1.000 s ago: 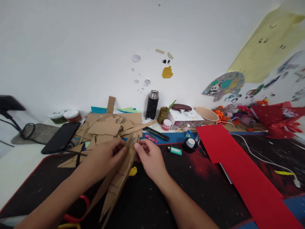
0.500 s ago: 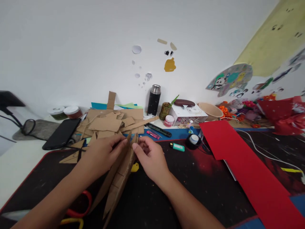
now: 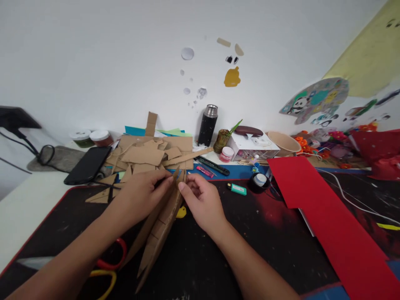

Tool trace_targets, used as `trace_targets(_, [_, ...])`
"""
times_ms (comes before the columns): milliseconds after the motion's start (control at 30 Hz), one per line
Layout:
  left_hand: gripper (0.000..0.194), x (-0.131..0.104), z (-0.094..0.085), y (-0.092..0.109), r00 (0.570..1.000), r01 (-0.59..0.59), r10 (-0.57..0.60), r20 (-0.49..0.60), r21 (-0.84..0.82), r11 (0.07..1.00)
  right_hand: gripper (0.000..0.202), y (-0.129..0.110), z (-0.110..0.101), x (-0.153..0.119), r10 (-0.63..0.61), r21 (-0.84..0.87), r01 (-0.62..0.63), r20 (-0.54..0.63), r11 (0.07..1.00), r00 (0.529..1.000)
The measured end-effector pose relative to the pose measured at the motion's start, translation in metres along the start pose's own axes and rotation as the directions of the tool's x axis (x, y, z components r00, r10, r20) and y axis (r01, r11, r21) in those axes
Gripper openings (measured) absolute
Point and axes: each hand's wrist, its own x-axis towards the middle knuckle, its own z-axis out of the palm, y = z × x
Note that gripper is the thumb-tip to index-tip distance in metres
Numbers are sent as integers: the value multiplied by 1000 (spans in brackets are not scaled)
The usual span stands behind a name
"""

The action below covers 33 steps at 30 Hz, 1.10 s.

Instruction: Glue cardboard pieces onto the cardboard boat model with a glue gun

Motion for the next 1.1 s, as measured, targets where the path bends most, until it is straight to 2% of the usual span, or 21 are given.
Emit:
trace_targets(100, [41,-1,1,-1,1000,1,0,13,-25,1000,20,0,0,0,39,15,-39,13,999,999])
trace_targets(233, [41,0,3,-1,1000,-7,7,7,-9,1000,19,1,1,-2,5,-49,-4,15,999,1000])
trace_targets(367, [38,1,3,-2,1000,-2,2,22,-15,1000,19,1,2,-3,38,-50,-37,16,998,999])
trace_targets(467, [39,1,4,-3,999,17,-16,34,-35,999,17,0,1,-3,9,-112,-7,19,994,1000])
trace_targets(700, [41,2,5,-6,999,33,-30,29,-73,997,18,-4,-1,-4,-9,-99,13,44,995,999])
trace_targets(1100, [42,0,8,-7,1000,9,-8,20,-18,1000,18,-7,-1,-6,-30,-175,40,63,984,998])
